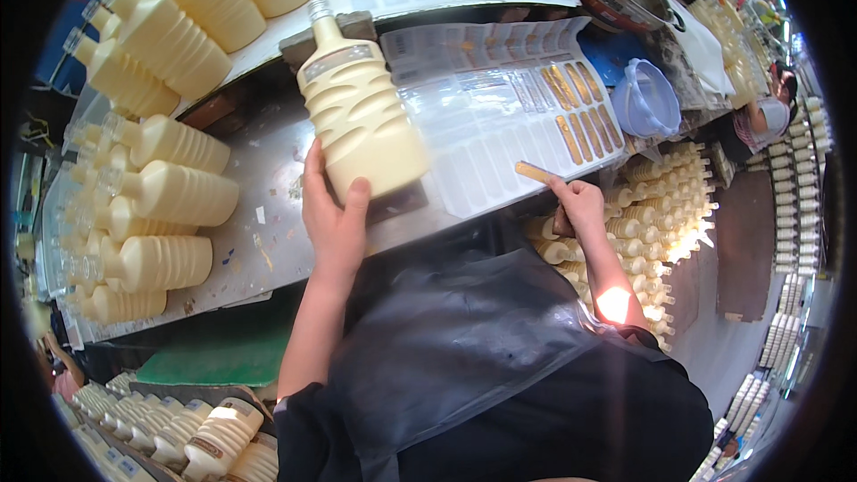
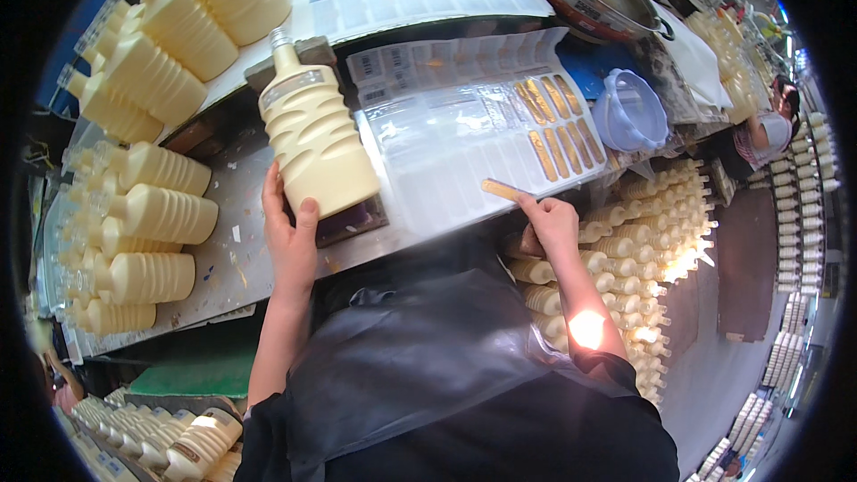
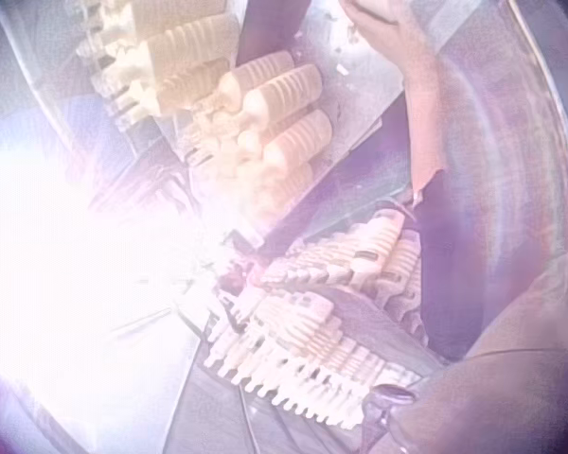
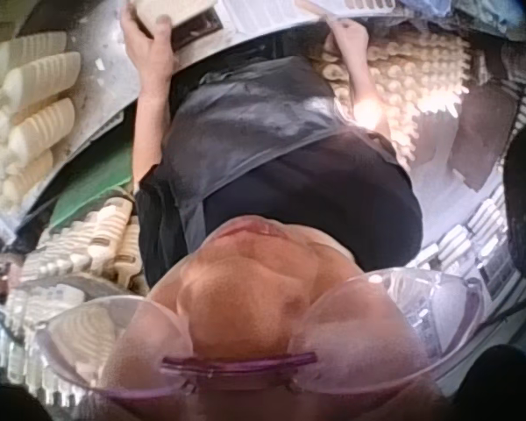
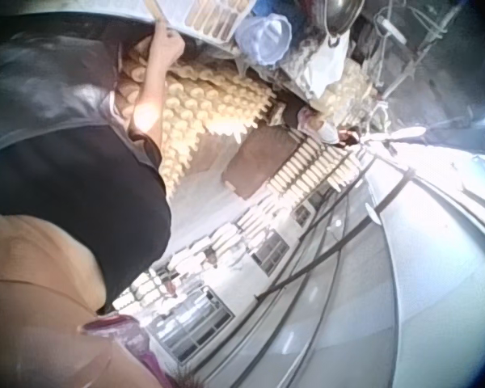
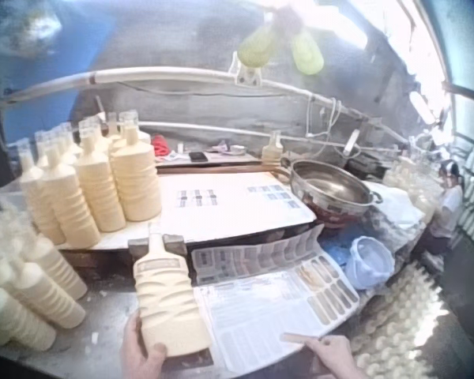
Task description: The person applies adhesive labels to cream-colored plastic bottles on a workbench. They peel labels from a sheet, position them on the bottle, smooth them down, and place the labeled bottles into a tray.
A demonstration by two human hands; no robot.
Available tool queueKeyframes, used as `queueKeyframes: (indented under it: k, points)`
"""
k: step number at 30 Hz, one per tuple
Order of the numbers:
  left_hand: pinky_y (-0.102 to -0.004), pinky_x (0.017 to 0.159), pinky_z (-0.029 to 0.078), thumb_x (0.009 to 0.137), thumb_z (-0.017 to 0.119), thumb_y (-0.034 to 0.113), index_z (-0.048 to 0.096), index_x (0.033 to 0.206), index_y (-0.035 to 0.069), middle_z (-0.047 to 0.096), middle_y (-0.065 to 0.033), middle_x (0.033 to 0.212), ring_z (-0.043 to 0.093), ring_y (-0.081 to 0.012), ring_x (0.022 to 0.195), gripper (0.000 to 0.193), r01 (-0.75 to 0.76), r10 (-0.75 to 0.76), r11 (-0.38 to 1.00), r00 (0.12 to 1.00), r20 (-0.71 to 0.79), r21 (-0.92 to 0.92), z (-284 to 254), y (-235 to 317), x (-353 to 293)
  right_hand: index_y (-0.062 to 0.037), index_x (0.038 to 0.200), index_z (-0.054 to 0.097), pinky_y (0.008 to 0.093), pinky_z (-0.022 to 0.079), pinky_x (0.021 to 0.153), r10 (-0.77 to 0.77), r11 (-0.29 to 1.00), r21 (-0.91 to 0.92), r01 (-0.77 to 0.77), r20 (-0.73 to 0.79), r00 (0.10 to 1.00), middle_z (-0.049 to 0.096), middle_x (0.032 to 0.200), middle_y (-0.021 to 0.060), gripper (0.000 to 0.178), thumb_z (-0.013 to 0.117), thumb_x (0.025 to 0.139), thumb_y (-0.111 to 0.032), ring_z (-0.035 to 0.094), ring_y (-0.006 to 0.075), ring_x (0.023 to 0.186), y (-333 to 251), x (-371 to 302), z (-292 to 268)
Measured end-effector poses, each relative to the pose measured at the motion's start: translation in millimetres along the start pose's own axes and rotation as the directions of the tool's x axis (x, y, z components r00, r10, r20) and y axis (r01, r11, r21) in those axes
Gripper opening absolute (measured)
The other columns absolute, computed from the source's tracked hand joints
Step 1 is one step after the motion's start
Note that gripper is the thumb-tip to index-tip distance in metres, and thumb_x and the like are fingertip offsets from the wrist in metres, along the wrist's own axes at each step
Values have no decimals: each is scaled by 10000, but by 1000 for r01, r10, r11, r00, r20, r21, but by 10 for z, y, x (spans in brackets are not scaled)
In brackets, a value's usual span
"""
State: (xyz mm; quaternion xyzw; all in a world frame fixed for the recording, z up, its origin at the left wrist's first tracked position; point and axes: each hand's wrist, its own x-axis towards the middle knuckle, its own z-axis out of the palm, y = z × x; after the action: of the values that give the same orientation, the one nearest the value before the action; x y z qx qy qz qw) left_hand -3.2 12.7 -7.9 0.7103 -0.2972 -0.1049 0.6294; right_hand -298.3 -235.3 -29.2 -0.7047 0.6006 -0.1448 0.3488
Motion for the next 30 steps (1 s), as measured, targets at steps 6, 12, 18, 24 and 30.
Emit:
queueKeyframes:
  k: [6, 12, 18, 24, 30]
  points:
    - [-428, 1172, 344, 967, 643, 298, 316, 1555, -54, 443, -263, 1511, 463, -336, 1393, 759, 12, -13, 999, 1000, -8, -39, 36, 25, -16, -11, 899, 762, 396, 537, 683, -460, 886, -143, 441, -153, 874, 716, 794, 175, 273, 718, 921, -280, 703, 314, 711, -513, 82, -123]
    - [-425, 1169, 347, 967, 620, 298, 311, 1553, -67, 459, -264, 1503, 472, -338, 1383, 756, 5, -5, 1000, 1000, -24, -18, 54, 28, -26, -66, 1097, 750, 408, 553, 827, -762, 631, -117, 767, 97, 641, 718, 1043, 128, 209, 665, 924, -147, 698, 344, 939, -1086, 352, 524]
    - [-432, 1163, 352, 962, 612, 317, 316, 1547, -72, 470, -266, 1493, 483, -349, 1374, 763, -15, 15, 1000, 1000, -26, 8, 50, 19, -34, -64, 1101, 736, 418, 559, 839, -868, 492, -112, 863, 10, 496, 698, 1159, 120, 210, 666, 915, -131, 694, 343, 987, -1686, 860, 915]
    - [-453, 1157, 352, 946, 613, 372, 328, 1533, -73, 476, -260, 1475, 480, -366, 1364, 789, -9, 11, 999, 999, -43, 48, 62, -13, -47, -65, 1000, 683, 477, 567, 788, -840, 463, -375, 803, 105, 533, 666, 1082, 145, 131, 625, 905, -134, 691, 375, 936, -2059, 1331, 1241]
    - [-447, 1184, 316, 953, 617, 435, 248, 1564, -59, 404, -256, 1522, 428, -345, 1409, 868, 29, -29, 999, 1000, -10, -23, 60, -60, -58, -50, 928, 633, 511, 558, 755, -856, 345, -365, 865, 256, 449, 648, 977, 186, 122, 634, 891, -166, 678, 409, 858, -2262, 1309, 1154]
